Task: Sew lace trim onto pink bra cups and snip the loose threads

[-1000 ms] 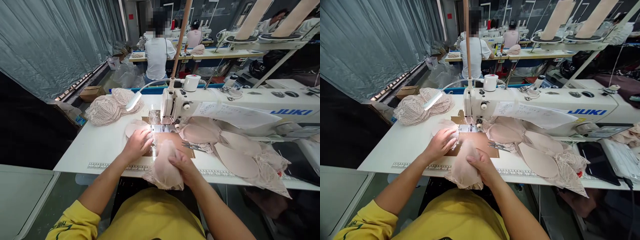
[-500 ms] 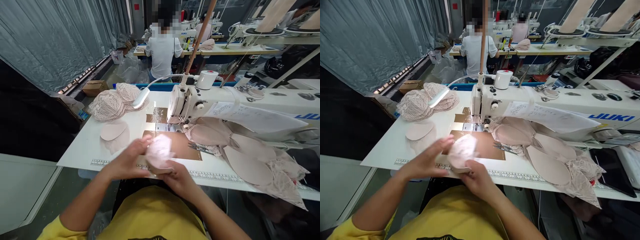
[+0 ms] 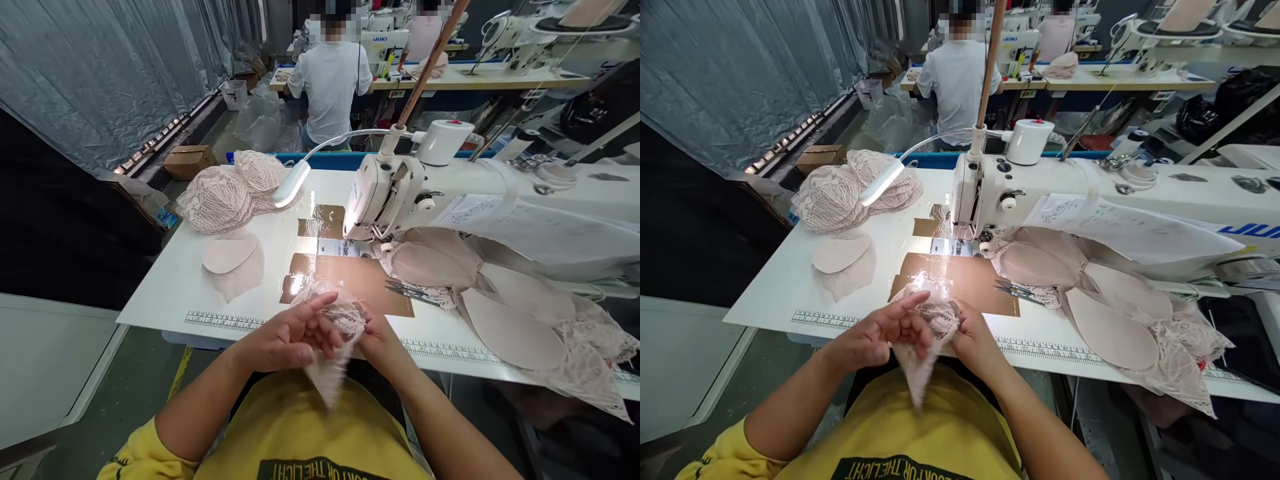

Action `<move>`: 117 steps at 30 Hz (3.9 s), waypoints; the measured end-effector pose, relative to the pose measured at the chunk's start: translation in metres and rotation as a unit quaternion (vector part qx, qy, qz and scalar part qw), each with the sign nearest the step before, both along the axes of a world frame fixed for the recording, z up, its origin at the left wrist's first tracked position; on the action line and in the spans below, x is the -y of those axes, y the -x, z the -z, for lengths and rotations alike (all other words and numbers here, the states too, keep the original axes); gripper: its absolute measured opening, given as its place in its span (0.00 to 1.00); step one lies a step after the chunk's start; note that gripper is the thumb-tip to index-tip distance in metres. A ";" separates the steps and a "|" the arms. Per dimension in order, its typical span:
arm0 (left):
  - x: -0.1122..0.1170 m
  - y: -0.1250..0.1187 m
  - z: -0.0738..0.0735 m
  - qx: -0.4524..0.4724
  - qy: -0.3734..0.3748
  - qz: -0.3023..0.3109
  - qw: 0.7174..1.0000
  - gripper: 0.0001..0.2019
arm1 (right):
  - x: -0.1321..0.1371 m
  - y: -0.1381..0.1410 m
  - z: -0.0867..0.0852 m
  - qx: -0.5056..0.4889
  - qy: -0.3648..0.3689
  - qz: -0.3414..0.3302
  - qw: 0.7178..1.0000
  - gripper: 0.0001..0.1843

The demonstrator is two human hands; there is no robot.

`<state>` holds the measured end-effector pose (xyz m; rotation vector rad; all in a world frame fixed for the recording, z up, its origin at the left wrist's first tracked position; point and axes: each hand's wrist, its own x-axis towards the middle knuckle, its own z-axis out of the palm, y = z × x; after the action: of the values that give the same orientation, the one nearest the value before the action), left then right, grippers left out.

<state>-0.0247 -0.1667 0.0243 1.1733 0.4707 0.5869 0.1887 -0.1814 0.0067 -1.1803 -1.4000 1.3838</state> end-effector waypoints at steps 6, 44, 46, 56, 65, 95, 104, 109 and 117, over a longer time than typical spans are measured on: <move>-0.003 0.003 0.003 -0.021 -0.042 -0.108 0.993 0.43 | 0.005 0.005 0.003 -0.167 0.141 -0.138 0.966 0.12; 0.029 -0.008 0.018 -0.050 0.064 -0.087 0.993 0.10 | -0.012 -0.014 0.004 -0.228 0.034 0.227 0.946 0.14; 0.019 0.004 0.004 -0.070 -0.055 -0.152 0.984 0.04 | -0.009 -0.017 -0.001 -0.161 0.028 0.115 0.980 0.12; -0.001 -0.013 -0.009 -0.234 -0.204 -0.083 0.947 0.09 | 0.000 -0.001 -0.014 0.073 -0.102 -0.053 0.991 0.09; -0.011 -0.016 -0.010 -0.194 -0.190 -0.081 0.959 0.11 | -0.008 0.002 -0.015 0.096 -0.152 0.048 0.983 0.08; -0.040 -0.023 0.001 -0.074 0.049 -0.209 0.974 0.17 | -0.039 -0.019 -0.013 -0.104 0.123 0.018 0.987 0.19; -0.093 -0.009 -0.028 -0.410 -0.454 -0.348 0.710 0.13 | -0.042 -0.057 -0.023 0.126 -0.017 0.104 0.986 0.13; -0.097 -0.087 0.019 -0.551 -0.531 -0.100 0.636 0.10 | -0.066 -0.048 -0.025 0.306 -0.109 0.018 0.946 0.13; -0.079 -0.088 0.012 -0.519 -0.569 -0.047 0.636 0.12 | -0.076 -0.032 0.010 0.484 -0.224 -0.049 0.844 0.18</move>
<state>0.0634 -0.0877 0.0119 2.7626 1.2376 0.1539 0.2208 -0.1052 -0.0037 -1.5551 -2.3327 0.3788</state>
